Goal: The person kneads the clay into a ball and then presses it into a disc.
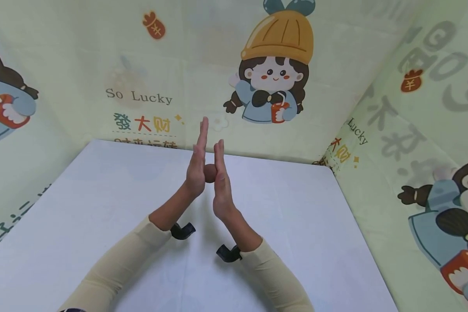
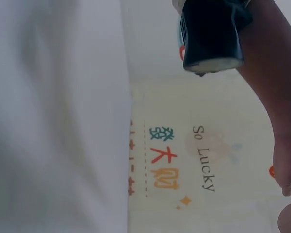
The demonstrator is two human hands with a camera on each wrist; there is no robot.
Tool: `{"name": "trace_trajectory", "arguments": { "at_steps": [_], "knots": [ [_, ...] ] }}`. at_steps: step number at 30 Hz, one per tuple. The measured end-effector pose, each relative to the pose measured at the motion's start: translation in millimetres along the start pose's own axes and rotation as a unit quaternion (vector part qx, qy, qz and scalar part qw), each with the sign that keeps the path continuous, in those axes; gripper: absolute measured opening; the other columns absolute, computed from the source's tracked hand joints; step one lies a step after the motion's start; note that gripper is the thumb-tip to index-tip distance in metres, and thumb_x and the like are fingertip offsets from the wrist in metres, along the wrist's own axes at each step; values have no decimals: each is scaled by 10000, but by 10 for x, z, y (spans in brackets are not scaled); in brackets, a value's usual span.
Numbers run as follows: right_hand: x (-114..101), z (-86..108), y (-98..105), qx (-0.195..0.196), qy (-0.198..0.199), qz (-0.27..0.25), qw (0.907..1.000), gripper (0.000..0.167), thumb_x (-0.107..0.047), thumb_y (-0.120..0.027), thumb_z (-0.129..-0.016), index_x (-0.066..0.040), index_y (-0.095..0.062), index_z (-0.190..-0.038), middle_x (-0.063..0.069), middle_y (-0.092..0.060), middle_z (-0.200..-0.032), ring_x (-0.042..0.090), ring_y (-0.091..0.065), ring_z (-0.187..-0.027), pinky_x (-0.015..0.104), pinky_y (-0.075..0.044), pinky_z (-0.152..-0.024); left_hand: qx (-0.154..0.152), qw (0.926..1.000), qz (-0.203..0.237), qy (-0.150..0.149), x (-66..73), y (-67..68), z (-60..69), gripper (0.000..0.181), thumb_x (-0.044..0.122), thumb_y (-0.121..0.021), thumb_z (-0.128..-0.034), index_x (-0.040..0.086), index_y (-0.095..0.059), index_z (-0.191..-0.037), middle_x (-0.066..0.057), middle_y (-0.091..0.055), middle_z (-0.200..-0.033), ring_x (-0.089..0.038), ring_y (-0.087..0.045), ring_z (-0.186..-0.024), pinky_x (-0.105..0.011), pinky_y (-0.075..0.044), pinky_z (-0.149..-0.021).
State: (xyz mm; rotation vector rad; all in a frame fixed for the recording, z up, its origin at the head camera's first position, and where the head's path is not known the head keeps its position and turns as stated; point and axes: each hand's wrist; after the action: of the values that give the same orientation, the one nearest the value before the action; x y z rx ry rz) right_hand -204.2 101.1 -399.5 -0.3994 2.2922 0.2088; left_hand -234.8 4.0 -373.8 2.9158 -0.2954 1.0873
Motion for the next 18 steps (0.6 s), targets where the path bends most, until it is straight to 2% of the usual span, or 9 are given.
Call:
{"name": "trace_trajectory", "arguments": {
  "at_steps": [5, 9, 14, 18],
  "knots": [
    [-28, 10, -36, -100, 11, 130, 9999, 948, -728, -171, -1056, -18, -59, -1675, 26, 62, -1761, 194, 92, -1603, 510, 29, -1255, 91, 9998, 63, 136, -66, 58, -26, 822, 586, -183, -1102, 19, -34, -1677, -83, 19, -1767, -123, 91, -1596, -436, 57, -1255],
    [-48, 0, -54, -123, 68, 254, 9996, 939, -720, -154, -1059, -15, -74, -1675, 24, 57, -1763, 201, 90, -1605, 519, 28, -1255, 93, 9997, -14, 231, -134, 98, -33, 741, 495, -168, -1118, 30, -41, -1681, -76, 14, -1768, -122, 96, -1595, -450, 65, -1253],
    [-70, -30, -53, -46, 107, 363, 9993, 942, -716, -147, -1061, 1, -79, -1668, 55, 45, -1765, 202, 77, -1608, 519, 33, -1252, -92, 9989, -214, 408, -228, 131, -29, 645, 316, -136, -1103, 71, -44, -1692, -13, -1, -1769, -106, 96, -1593, -484, 67, -1251],
    [-75, -45, -38, -1, 113, 431, 9990, 921, -710, -143, -1063, -23, -84, -1674, 64, 45, -1765, 201, 67, -1609, 510, 32, -1254, -309, 9981, -214, 485, -288, 140, 1, 643, 359, -122, -1115, 92, -52, -1696, -6, 5, -1768, -112, 104, -1593, -513, 75, -1244]
  ]
}}
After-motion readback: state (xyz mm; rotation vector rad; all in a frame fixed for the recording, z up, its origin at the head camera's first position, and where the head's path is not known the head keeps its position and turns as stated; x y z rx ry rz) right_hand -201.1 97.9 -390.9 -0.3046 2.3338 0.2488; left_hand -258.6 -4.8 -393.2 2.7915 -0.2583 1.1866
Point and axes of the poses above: each hand's wrist, its own z-axis away from the middle knuckle, its own y-axis out of the back of the hand, x = y × z
